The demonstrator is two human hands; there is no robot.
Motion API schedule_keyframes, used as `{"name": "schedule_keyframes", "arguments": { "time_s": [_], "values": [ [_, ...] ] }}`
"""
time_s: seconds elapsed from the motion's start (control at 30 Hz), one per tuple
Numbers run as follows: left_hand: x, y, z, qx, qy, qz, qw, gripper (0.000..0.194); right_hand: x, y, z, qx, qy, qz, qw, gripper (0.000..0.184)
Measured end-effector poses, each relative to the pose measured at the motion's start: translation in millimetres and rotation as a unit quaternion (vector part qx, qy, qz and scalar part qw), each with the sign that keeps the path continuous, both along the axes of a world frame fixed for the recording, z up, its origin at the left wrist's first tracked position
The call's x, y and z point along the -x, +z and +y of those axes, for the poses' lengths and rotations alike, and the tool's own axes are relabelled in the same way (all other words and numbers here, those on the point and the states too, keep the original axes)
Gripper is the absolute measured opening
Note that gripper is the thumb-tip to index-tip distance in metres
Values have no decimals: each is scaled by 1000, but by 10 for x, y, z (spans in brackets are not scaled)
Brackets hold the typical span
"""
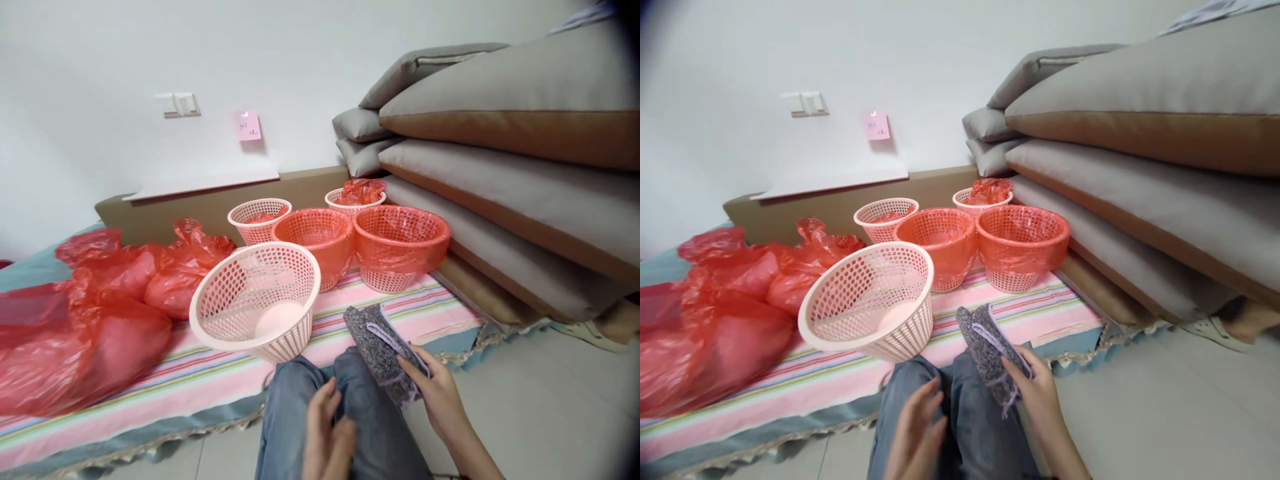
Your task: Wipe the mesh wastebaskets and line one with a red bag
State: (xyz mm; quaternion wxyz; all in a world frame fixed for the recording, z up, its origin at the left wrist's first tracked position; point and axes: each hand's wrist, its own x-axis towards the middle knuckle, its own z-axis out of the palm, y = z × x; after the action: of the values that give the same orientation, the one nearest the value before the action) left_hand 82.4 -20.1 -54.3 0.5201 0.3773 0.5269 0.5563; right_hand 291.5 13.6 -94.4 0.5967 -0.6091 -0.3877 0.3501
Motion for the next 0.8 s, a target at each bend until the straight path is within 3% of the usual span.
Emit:
{"name": "schedule_keyframes", "arguments": {
  "time_s": [0.07, 0.17, 0.33, 0.43, 0.53, 0.6, 0.7, 0.8],
  "values": [
    [-309, -117, -150, 27, -48, -73, 996, 70, 260, 75, -339, 9, -5, 123, 992, 49],
    [-365, -156, -309, 60, -76, -135, 986, 87, 582, 100, -745, 46, 17, 230, 972, 50],
    [-27, -33, -403, 114, -105, -130, 979, 74, 805, 157, -1073, 83, -37, 356, 930, 53],
    [208, 24, -385, 157, -73, -189, 967, 59, 792, 297, -1121, 42, -86, 414, 905, 55],
    [444, 60, -334, 129, -68, -229, 963, 52, 756, 415, -1163, 4, -113, 409, 905, 59],
    [569, 78, -320, 111, -58, -238, 963, 54, 744, 442, -1222, 11, -66, 404, 912, 57],
    [676, 104, -355, 124, -32, -240, 962, 60, 754, 398, -1348, 50, 59, 412, 908, 47],
    [718, 135, -401, 103, -97, -240, 960, 56, 809, 284, -1452, 115, 170, 455, 866, 40]
  ]
}}
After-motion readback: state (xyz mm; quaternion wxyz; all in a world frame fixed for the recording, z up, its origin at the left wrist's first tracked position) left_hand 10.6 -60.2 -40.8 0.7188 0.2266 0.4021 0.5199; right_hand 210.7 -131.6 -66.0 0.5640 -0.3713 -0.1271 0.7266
